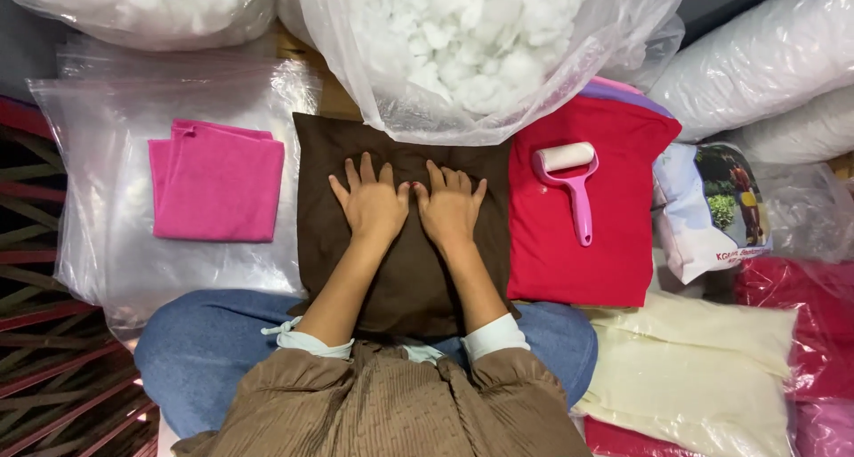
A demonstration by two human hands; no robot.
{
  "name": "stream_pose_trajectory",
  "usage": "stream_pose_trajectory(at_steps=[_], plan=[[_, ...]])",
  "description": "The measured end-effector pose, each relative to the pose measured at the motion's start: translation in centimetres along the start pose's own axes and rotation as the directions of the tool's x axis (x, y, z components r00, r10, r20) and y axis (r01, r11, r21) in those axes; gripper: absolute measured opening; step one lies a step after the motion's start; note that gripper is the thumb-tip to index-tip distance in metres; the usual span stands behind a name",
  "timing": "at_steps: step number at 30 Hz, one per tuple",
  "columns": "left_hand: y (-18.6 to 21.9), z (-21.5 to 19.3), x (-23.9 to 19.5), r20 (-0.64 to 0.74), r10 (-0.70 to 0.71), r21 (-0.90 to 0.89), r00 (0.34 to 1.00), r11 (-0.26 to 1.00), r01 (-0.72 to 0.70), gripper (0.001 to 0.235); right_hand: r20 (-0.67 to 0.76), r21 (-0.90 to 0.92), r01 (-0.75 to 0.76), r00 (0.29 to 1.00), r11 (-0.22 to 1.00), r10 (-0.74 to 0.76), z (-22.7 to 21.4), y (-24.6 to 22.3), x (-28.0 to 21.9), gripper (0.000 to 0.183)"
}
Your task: The person sews the opening of a brown pillow closed by hand using a needle and thread. After stitching, they smooth the pillow with their hands and then roll a pink lint roller over the surface to remove loose fibers.
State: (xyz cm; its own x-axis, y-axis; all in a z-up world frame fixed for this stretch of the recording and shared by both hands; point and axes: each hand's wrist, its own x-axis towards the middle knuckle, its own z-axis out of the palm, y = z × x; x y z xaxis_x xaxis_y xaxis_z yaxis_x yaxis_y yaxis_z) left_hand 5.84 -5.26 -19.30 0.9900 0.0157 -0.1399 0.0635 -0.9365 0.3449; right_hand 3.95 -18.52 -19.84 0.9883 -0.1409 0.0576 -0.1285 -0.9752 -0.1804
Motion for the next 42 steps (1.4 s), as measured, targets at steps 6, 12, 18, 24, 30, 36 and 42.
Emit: stream_pose_trajectory(at_steps=[6, 12, 18, 24, 30, 36, 42], plan=[[3.7, -5.8, -0.2, -0.33, 0.203, -0.098, 0.922, 0.964, -0.248, 0.041, -0.221, 0.096, 0.0, 0.975, 0.995, 0.021, -7.1, -2.0, 1.8, 0.037], [-1.0, -0.7, 2.1, 0.105, 0.005, -0.104, 0.995, 0.995, 0.006, 0.065, 0.282, 0.042, -0.128, 0.953, 0.991, 0.111, -2.0, 2.1, 2.4, 0.063], [3.8, -2.6, 2.3, -0.316, 0.279, -0.068, 0.907, 0.946, -0.315, 0.046, -0.157, 0.088, -0.016, 0.987, 0.996, 0.03, -3.7, 0.7, 4.0, 0.049], [-0.3, -1.4, 6.1, 0.13, 0.013, -0.018, 0.991, 1.0, -0.011, 0.065, 0.127, -0.022, -0.074, 0.989, 0.997, 0.076, 0.3, 4.3, 6.0, 0.065], [-3.3, -3.0, 3.1, -0.139, 0.018, -0.079, 0.99, 0.996, -0.029, 0.06, -0.119, -0.016, 0.176, 0.977, 0.984, -0.177, -1.5, -0.9, 3.1, 0.052], [-4.1, -2.2, 8.8, 0.08, -0.07, -0.046, 0.994, 0.996, 0.074, 0.069, 0.283, -0.023, 0.075, 0.957, 0.997, -0.065, -3.4, -1.1, 6.5, 0.06], [-0.4, -8.3, -6.5, 0.036, 0.121, -0.154, 0.992, 0.981, -0.114, 0.063, 0.075, 0.197, 0.085, 0.992, 0.977, -0.102, -7.1, -2.0, -5.6, 0.054]])
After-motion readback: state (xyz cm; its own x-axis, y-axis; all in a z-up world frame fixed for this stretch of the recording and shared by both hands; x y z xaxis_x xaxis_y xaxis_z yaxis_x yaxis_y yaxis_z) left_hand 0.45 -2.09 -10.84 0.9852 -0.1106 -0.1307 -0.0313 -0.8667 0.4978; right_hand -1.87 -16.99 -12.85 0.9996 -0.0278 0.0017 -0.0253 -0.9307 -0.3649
